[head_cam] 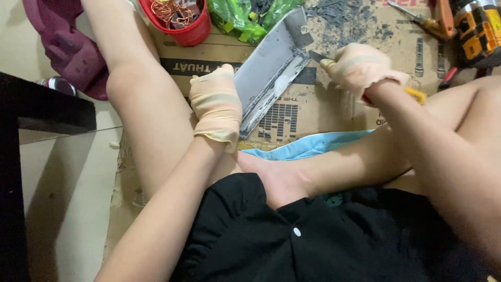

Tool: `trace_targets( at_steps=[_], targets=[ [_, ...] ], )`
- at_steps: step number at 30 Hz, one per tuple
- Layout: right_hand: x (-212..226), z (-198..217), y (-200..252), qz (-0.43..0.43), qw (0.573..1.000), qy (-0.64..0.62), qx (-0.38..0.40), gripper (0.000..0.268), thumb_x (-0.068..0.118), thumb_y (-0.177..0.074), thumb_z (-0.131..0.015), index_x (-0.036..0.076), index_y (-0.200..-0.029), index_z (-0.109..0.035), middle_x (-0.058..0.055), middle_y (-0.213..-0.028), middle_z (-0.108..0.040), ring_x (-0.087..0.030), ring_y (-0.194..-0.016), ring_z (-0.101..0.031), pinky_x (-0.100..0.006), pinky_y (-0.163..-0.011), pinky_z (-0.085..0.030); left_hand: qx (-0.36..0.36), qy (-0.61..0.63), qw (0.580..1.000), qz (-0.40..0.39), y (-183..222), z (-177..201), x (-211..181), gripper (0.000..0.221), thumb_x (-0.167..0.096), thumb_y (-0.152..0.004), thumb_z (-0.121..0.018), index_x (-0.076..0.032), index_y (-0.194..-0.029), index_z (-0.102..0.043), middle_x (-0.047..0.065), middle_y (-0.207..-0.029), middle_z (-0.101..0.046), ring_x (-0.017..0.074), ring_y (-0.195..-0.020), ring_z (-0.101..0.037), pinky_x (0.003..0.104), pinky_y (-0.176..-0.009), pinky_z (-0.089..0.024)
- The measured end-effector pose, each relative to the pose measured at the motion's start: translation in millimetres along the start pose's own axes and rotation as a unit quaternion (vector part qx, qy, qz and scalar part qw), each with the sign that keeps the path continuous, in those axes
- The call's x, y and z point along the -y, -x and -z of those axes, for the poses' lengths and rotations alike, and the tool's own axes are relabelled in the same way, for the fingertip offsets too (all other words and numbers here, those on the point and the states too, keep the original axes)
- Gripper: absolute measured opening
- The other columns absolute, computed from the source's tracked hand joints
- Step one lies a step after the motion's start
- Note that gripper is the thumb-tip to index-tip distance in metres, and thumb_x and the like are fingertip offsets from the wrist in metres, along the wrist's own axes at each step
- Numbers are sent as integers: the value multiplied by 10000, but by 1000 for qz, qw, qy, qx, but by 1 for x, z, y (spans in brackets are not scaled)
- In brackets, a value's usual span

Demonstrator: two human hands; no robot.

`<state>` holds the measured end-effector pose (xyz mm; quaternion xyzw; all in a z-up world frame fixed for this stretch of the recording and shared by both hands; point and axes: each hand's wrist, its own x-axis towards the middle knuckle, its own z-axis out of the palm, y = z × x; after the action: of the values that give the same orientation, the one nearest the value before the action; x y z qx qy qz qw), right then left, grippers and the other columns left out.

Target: Cleaning a metal electronic component by scraping and brushing off dust and debris.

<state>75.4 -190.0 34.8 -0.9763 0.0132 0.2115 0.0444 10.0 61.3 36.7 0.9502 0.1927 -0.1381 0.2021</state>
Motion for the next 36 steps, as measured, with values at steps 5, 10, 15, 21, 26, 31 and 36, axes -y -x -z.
trace_targets(
  at_steps=[5, 10, 15, 21, 26, 31, 36],
  targets=[
    [-4, -4, -8, -33, 999, 17, -7, 438, 564, -1058, -548, 212, -1105, -804, -44, -913, -777, -306, -791, -688, -422, -826, -532, -9, -10, 1000, -12, -1, -5, -5, 215, -244, -968, -619, -161, -1136, -515, 171, -1004, -681, 413, -1057, -663, 498, -877, -538],
    [10, -9, 3, -26, 998, -44, -25, 454, 523, -1045, -558, 140, -1026, -801, -84, -866, -760, -345, -788, -676, -454, -822, -522, -23, -28, 999, -19, 1, -3, -2, 216, -234, -960, -620, -154, -1134, -520, 167, -992, -677, 406, -1040, -662, 493, -862, -536],
    [15, -12, -1, -23, 998, -35, -35, 584, 536, -1075, -502, 62, -890, -789, -133, -834, -747, -402, -779, -661, -477, -799, -514, -37, -40, 998, -27, 2, -2, 0, 218, -224, -953, -622, -146, -1132, -526, 163, -980, -673, 398, -1023, -662, 489, -847, -535],
    [16, -29, -16, -59, 994, -55, -73, 488, 504, -1065, -545, 108, -965, -812, -128, -972, -765, -375, -862, -689, -471, -816, -526, -51, -54, 997, -31, -2, -2, 0, 220, -211, -944, -623, -135, -1129, -533, 157, -964, -668, 388, -999, -660, 483, -828, -533],
    [16, -36, -27, -154, 985, -82, -16, 496, 608, -992, -485, 231, -1129, -777, -141, -1012, -770, -373, -1056, -708, -542, -841, -552, -63, -64, 995, -42, -6, -4, -3, 222, -198, -934, -625, -125, -1126, -540, 152, -947, -663, 379, -976, -659, 477, -809, -531],
    [15, -34, -30, -154, 985, -83, -6, 496, 606, -993, -480, 234, -1139, -774, -137, -1026, -770, -366, -1068, -705, -538, -853, -549, -73, -71, 993, -55, -6, -6, -3, 224, -189, -927, -626, -117, -1124, -546, 147, -935, -659, 371, -959, -658, 472, -794, -530],
    [11, -23, -30, -162, 983, -90, -7, 496, 603, -993, -475, 237, -1151, -770, -132, -1042, -770, -358, -1083, -701, -533, -868, -545, -91, -77, 989, -83, -2, -2, -6, 226, -179, -920, -628, -110, -1122, -551, 143, -923, -655, 364, -941, -657, 468, -779, -529]
  ],
)
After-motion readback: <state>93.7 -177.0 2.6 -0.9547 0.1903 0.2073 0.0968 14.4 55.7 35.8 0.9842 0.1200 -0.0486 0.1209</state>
